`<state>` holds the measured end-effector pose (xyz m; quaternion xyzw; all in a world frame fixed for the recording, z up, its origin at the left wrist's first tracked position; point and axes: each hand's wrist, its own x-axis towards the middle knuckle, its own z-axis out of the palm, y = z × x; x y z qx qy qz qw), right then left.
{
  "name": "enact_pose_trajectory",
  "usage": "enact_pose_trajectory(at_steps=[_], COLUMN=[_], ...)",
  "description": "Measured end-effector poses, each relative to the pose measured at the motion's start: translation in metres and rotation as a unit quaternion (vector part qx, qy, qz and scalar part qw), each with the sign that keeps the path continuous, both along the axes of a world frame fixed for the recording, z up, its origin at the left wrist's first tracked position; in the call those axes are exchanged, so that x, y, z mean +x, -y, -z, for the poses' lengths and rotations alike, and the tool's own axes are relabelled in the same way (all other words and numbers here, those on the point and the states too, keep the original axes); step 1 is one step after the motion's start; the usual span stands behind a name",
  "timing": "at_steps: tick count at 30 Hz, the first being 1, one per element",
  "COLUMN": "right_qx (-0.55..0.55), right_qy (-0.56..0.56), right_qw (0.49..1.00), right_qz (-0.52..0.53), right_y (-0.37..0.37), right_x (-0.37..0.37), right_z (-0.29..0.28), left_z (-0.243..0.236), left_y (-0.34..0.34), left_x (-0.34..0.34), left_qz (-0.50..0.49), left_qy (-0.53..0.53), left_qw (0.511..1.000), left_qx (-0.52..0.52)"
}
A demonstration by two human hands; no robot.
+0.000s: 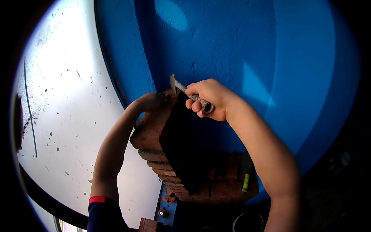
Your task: The person applies mortar to a brick column using a trowel and then places bricks onto the mortar, occasionally using the trowel handle to tap them into place.
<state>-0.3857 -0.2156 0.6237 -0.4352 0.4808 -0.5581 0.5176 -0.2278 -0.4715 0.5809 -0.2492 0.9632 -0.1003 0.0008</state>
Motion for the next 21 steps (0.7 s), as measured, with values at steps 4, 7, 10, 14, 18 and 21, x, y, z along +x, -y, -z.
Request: enact_pose_trajectory(at_steps=[4, 7, 10, 14, 18, 21], right_qx=[-0.006, 0.077, -0.027, 0.085, 0.022, 0.018], right_qy=[0.025, 0.008, -0.018, -0.047, -0.065, -0.071], right_qw=[1.000, 0.997, 0.998, 0.995, 0.996, 0.996], right_qz=[0.007, 0.026, 0.048, 0.024, 0.054, 0.060], right_y=[0.004, 0.010, -0.005, 0.000, -0.006, -0.003], right_x=[0.005, 0.002, 0.014, 0.018, 0.022, 0.022], right_z=[0.004, -0.015, -0.026, -0.009, -0.017, -0.003], left_z=[-0.001, -0.007, -0.005, 0.000, -0.002, -0.008], left_y=[-0.001, -0.017, -0.018, -0.004, -0.008, -0.024], left_x=[0.000, 0.001, -0.002, -0.002, -0.001, -0.002], left_qz=[0.006, -0.008, -0.048, 0.017, 0.001, -0.003], left_qy=[-0.002, 0.008, -0.021, 0.050, 0.030, 0.044], left_qw=[1.000, 1.000, 0.998, 0.998, 0.999, 0.999], left_qx=[0.009, -0.001, 0.036, -0.046, -0.011, -0.002])
